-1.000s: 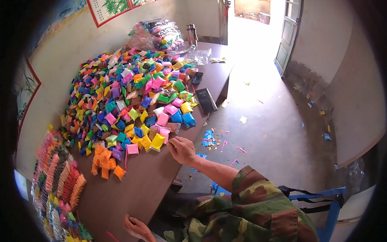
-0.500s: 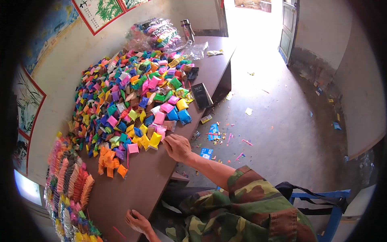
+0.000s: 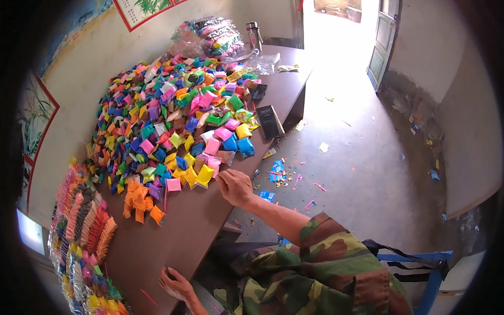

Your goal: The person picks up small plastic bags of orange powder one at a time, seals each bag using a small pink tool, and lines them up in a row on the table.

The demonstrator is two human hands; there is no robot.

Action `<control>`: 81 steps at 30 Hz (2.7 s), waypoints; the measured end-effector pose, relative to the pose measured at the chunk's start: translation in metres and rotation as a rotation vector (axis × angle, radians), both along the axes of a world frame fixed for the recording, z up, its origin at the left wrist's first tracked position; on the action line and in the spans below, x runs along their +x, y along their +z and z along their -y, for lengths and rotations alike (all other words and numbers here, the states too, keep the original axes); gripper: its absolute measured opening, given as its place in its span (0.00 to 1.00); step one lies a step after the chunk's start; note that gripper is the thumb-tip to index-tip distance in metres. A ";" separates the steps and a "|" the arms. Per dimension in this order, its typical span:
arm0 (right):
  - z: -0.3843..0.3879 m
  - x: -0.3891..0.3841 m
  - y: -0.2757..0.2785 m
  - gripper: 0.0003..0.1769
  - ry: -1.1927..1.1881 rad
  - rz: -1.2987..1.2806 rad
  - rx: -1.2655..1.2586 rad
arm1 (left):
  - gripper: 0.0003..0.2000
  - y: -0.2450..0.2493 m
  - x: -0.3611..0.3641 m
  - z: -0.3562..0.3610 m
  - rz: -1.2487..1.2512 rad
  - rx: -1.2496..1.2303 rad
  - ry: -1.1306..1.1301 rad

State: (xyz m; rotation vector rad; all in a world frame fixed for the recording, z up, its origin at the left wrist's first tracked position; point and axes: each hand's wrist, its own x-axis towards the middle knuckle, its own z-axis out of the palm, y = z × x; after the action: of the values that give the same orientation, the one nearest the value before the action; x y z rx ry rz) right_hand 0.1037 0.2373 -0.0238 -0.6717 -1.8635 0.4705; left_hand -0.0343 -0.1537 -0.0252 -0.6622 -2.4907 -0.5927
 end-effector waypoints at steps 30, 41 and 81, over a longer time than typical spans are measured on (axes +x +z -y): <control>0.004 0.002 0.013 0.05 0.013 0.034 -0.038 | 0.20 0.028 0.011 -0.013 -0.064 0.031 -0.037; 0.003 0.001 0.010 0.04 0.008 0.000 -0.029 | 0.20 0.022 0.010 -0.008 -0.055 0.032 -0.043; 0.001 0.001 0.002 0.02 0.035 0.027 -0.092 | 0.19 0.040 -0.023 -0.079 0.213 -0.043 -0.532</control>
State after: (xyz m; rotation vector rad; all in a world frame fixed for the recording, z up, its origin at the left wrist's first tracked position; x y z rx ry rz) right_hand 0.1043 0.2362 -0.0214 -0.7110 -1.8906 0.5754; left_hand -0.0574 -0.0748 0.0153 -1.3617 -2.5218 -0.8355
